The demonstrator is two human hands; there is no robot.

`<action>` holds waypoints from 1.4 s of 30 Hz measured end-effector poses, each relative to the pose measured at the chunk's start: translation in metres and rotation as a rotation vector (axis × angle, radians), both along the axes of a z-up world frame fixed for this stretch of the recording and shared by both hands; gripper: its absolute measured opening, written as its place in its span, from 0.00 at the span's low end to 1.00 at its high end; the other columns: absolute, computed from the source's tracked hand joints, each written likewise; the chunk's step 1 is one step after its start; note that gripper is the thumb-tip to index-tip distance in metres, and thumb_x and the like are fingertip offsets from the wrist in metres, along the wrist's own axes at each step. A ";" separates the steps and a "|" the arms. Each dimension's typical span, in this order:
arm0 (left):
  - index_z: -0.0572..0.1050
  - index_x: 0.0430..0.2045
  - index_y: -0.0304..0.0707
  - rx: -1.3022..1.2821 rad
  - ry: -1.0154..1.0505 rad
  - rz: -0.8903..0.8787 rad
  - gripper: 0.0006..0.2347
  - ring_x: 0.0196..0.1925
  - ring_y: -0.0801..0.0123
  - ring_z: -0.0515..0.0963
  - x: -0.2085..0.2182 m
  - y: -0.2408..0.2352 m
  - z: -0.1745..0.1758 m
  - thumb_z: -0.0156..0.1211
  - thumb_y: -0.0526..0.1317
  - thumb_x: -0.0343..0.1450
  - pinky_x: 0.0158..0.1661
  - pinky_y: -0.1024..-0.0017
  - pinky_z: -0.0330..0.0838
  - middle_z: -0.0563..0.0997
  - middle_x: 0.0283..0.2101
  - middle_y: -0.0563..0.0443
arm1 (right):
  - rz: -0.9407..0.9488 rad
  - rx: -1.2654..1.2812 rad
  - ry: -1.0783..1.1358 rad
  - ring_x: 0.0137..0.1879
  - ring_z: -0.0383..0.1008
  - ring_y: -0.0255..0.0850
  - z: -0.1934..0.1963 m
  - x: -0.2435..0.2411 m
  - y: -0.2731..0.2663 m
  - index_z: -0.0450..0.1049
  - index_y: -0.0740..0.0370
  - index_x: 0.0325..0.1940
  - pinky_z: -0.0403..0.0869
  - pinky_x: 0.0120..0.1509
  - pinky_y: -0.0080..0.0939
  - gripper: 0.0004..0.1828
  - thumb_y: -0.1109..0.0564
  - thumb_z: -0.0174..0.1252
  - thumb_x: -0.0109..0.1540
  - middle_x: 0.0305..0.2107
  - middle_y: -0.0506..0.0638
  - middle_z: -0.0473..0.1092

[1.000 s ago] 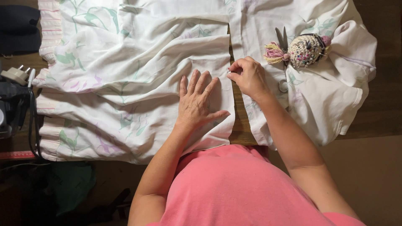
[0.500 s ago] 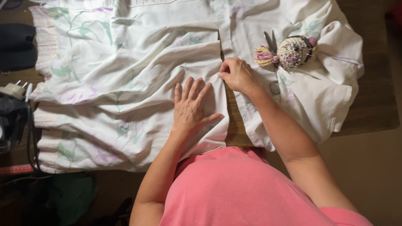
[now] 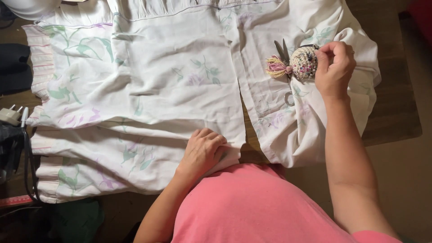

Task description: Measuring, pinning, and cutting a piece of floral fabric on a work table.

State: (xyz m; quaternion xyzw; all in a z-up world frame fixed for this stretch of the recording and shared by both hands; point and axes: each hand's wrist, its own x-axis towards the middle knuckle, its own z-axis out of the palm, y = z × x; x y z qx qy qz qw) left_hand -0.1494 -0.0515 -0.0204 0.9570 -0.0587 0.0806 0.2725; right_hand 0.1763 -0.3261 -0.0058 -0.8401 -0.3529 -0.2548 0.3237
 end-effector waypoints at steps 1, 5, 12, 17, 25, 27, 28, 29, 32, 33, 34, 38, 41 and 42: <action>0.80 0.29 0.46 0.028 0.152 -0.048 0.04 0.39 0.60 0.76 -0.001 0.000 0.002 0.65 0.40 0.66 0.38 0.63 0.67 0.83 0.31 0.57 | -0.010 -0.044 -0.022 0.44 0.69 0.56 -0.003 -0.001 0.000 0.72 0.67 0.41 0.68 0.48 0.55 0.08 0.63 0.62 0.74 0.36 0.58 0.73; 0.80 0.39 0.44 -0.089 0.535 -0.081 0.16 0.32 0.44 0.81 0.032 0.016 0.057 0.59 0.56 0.71 0.32 0.52 0.70 0.84 0.26 0.46 | 0.087 -0.059 0.014 0.48 0.68 0.57 0.018 -0.005 0.002 0.73 0.73 0.39 0.71 0.48 0.54 0.08 0.72 0.67 0.68 0.38 0.63 0.72; 0.60 0.67 0.51 0.165 0.084 0.193 0.42 0.70 0.40 0.57 0.095 0.058 -0.008 0.63 0.70 0.62 0.61 0.35 0.47 0.61 0.69 0.41 | -0.036 -0.347 0.335 0.64 0.63 0.61 0.027 -0.009 0.021 0.69 0.70 0.63 0.65 0.64 0.61 0.47 0.41 0.80 0.50 0.57 0.66 0.66; 0.51 0.75 0.59 0.285 0.187 0.186 0.48 0.79 0.40 0.42 0.070 0.076 -0.014 0.53 0.78 0.61 0.66 0.24 0.29 0.49 0.79 0.47 | -0.146 0.178 0.384 0.53 0.76 0.53 0.028 0.002 -0.013 0.70 0.62 0.59 0.78 0.43 0.46 0.37 0.57 0.85 0.54 0.54 0.60 0.71; 0.56 0.72 0.61 0.284 0.187 0.155 0.49 0.77 0.40 0.50 0.066 0.086 -0.011 0.62 0.77 0.57 0.62 0.21 0.39 0.56 0.76 0.48 | -0.475 0.657 0.139 0.39 0.90 0.41 0.023 0.027 -0.059 0.91 0.62 0.35 0.91 0.45 0.41 0.08 0.58 0.85 0.59 0.34 0.53 0.87; 0.67 0.58 0.58 0.233 -0.004 0.268 0.33 0.60 0.47 0.65 0.098 0.092 -0.010 0.66 0.66 0.61 0.55 0.37 0.51 0.70 0.60 0.51 | -0.145 0.451 0.021 0.48 0.77 0.51 0.066 0.009 0.010 0.78 0.70 0.48 0.78 0.53 0.50 0.21 0.63 0.84 0.59 0.43 0.59 0.74; 0.77 0.43 0.54 0.178 -0.199 0.378 0.17 0.42 0.54 0.81 0.115 0.095 -0.008 0.69 0.56 0.65 0.48 0.53 0.63 0.84 0.43 0.53 | 0.180 0.238 -0.094 0.57 0.63 0.60 0.088 0.001 0.045 0.66 0.77 0.60 0.66 0.61 0.58 0.35 0.67 0.83 0.59 0.52 0.65 0.61; 0.77 0.43 0.54 0.179 -0.201 0.375 0.17 0.42 0.54 0.81 0.135 0.105 -0.008 0.69 0.56 0.65 0.48 0.53 0.63 0.84 0.43 0.53 | 0.177 0.239 -0.096 0.57 0.63 0.60 0.067 0.014 0.052 0.66 0.77 0.60 0.66 0.61 0.58 0.35 0.67 0.83 0.59 0.52 0.65 0.61; 0.75 0.53 0.46 0.164 -0.339 0.271 0.14 0.56 0.52 0.77 0.195 0.138 -0.018 0.58 0.49 0.78 0.55 0.54 0.63 0.77 0.59 0.44 | -0.127 -0.085 -0.078 0.56 0.68 0.60 0.022 0.043 0.072 0.71 0.69 0.58 0.72 0.53 0.59 0.41 0.53 0.90 0.51 0.53 0.66 0.66; 0.68 0.62 0.51 0.188 -0.199 0.272 0.21 0.67 0.54 0.64 0.210 0.149 -0.030 0.53 0.56 0.78 0.62 0.44 0.49 0.68 0.67 0.45 | -0.180 -0.166 -0.016 0.60 0.67 0.62 0.019 0.041 0.077 0.70 0.67 0.61 0.69 0.54 0.65 0.46 0.50 0.90 0.49 0.57 0.63 0.65; 0.60 0.71 0.57 0.210 -0.058 0.269 0.28 0.79 0.56 0.51 0.228 0.161 -0.043 0.48 0.63 0.78 0.69 0.34 0.35 0.59 0.76 0.46 | -0.234 -0.249 0.048 0.63 0.67 0.64 0.015 0.039 0.082 0.68 0.65 0.64 0.67 0.55 0.70 0.50 0.48 0.89 0.47 0.61 0.61 0.63; 0.51 0.75 0.52 0.284 0.222 0.400 0.36 0.78 0.41 0.40 0.215 0.181 -0.031 0.36 0.69 0.74 0.64 0.23 0.29 0.53 0.78 0.52 | -0.210 -0.151 -0.006 0.66 0.63 0.63 0.001 -0.017 0.064 0.68 0.70 0.64 0.60 0.62 0.66 0.39 0.50 0.82 0.59 0.59 0.66 0.64; 0.51 0.75 0.55 0.326 0.288 0.511 0.43 0.78 0.41 0.42 0.204 0.174 -0.015 0.38 0.77 0.67 0.64 0.23 0.32 0.52 0.78 0.49 | -0.056 -0.239 0.035 0.50 0.68 0.60 -0.018 -0.065 0.042 0.75 0.76 0.49 0.69 0.54 0.56 0.11 0.62 0.63 0.68 0.45 0.68 0.70; 0.49 0.75 0.55 0.310 0.325 0.538 0.44 0.78 0.40 0.38 0.205 0.170 -0.011 0.40 0.78 0.66 0.63 0.21 0.29 0.48 0.78 0.47 | -0.081 -0.342 0.084 0.52 0.71 0.59 -0.020 -0.074 0.035 0.76 0.72 0.52 0.69 0.59 0.56 0.11 0.63 0.61 0.67 0.47 0.65 0.73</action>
